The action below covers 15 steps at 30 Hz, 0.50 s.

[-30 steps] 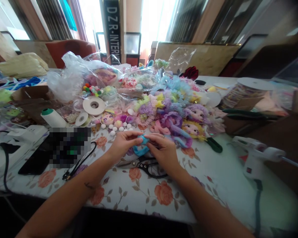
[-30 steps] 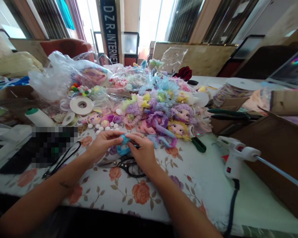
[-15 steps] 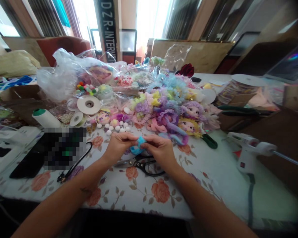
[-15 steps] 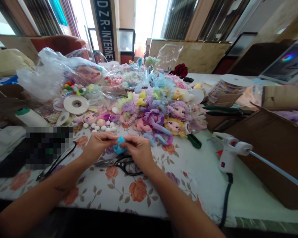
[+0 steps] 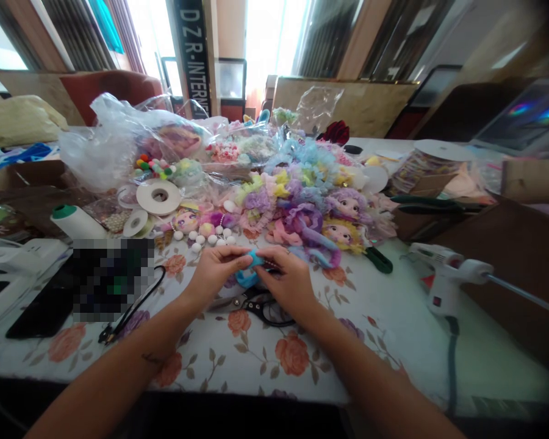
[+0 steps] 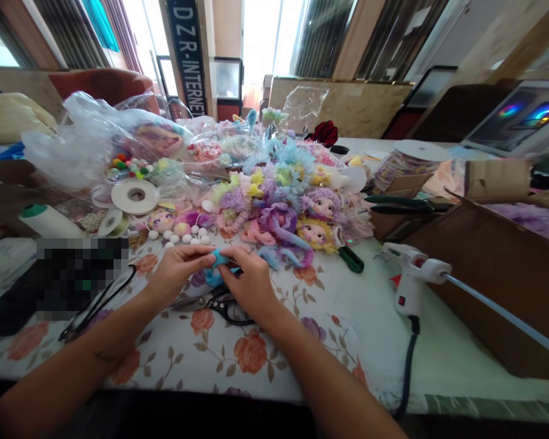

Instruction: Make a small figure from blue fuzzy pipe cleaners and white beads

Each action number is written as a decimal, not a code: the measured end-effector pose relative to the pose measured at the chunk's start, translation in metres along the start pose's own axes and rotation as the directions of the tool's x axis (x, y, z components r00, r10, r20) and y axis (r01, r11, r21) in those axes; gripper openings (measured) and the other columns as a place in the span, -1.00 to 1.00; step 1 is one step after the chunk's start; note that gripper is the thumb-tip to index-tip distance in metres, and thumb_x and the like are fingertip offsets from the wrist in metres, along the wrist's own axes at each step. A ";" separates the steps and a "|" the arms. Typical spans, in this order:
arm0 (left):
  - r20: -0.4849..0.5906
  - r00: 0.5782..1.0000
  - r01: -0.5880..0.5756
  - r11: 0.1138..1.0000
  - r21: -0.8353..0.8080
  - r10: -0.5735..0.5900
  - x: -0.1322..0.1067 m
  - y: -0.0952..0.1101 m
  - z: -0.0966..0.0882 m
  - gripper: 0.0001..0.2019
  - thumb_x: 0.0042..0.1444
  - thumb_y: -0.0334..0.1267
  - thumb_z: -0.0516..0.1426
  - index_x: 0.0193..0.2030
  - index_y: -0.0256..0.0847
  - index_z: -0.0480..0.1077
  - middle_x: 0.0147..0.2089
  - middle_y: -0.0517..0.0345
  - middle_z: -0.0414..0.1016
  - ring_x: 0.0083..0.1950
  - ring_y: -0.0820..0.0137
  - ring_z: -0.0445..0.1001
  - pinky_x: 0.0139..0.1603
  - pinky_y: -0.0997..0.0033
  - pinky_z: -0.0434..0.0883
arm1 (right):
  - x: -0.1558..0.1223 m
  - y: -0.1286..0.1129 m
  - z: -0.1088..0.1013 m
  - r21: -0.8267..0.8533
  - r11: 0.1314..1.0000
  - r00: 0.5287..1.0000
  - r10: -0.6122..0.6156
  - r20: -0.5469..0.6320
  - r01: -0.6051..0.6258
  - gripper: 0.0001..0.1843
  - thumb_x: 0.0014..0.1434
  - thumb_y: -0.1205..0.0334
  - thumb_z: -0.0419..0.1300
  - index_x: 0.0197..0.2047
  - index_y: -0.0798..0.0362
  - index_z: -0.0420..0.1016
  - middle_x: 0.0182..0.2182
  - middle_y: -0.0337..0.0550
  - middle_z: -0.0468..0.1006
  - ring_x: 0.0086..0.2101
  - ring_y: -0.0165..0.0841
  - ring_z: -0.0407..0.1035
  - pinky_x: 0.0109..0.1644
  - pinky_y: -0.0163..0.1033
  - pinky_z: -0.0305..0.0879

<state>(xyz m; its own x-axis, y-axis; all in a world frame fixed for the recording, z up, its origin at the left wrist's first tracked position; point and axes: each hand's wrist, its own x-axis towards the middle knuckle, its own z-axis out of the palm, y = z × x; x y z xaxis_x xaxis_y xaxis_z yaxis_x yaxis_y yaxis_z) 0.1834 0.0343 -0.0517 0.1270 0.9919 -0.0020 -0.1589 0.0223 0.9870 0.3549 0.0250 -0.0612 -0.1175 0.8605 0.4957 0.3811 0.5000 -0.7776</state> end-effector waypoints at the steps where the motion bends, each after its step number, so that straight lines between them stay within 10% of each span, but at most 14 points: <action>1: -0.011 1.000 -0.005 1.000 0.010 0.005 0.000 -0.002 0.000 -0.74 -0.16 -0.19 0.43 -0.28 -0.19 0.66 -0.34 0.10 0.67 -0.34 0.37 0.54 -0.31 0.44 0.45 | -0.001 0.001 0.001 -0.015 0.999 0.999 -0.032 -0.008 0.032 -0.89 0.13 0.27 0.25 -0.23 -0.06 0.57 -0.26 -0.13 0.62 -0.27 -0.25 0.52 -0.15 -0.17 0.49; 15: -0.088 0.989 -0.106 0.988 0.111 0.116 -0.004 -0.010 0.007 -0.80 -0.20 -0.19 0.42 -0.40 -0.21 0.65 -0.51 0.17 0.60 -0.54 0.49 0.38 -0.51 0.50 0.34 | -0.006 0.011 0.008 -0.053 0.979 0.975 -0.199 -0.095 0.195 -0.86 0.14 0.35 0.25 -0.29 -0.04 0.64 -0.34 -0.16 0.65 -0.34 -0.30 0.55 -0.21 -0.25 0.52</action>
<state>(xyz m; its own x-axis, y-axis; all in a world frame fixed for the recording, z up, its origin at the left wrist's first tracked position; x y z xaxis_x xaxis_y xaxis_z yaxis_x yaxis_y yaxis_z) 0.1918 0.0289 -0.0603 0.0209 0.9949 0.0984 -0.0620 -0.0969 0.9934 0.3530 0.0259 -0.0759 -0.1031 0.7304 0.6752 0.3989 0.6522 -0.6446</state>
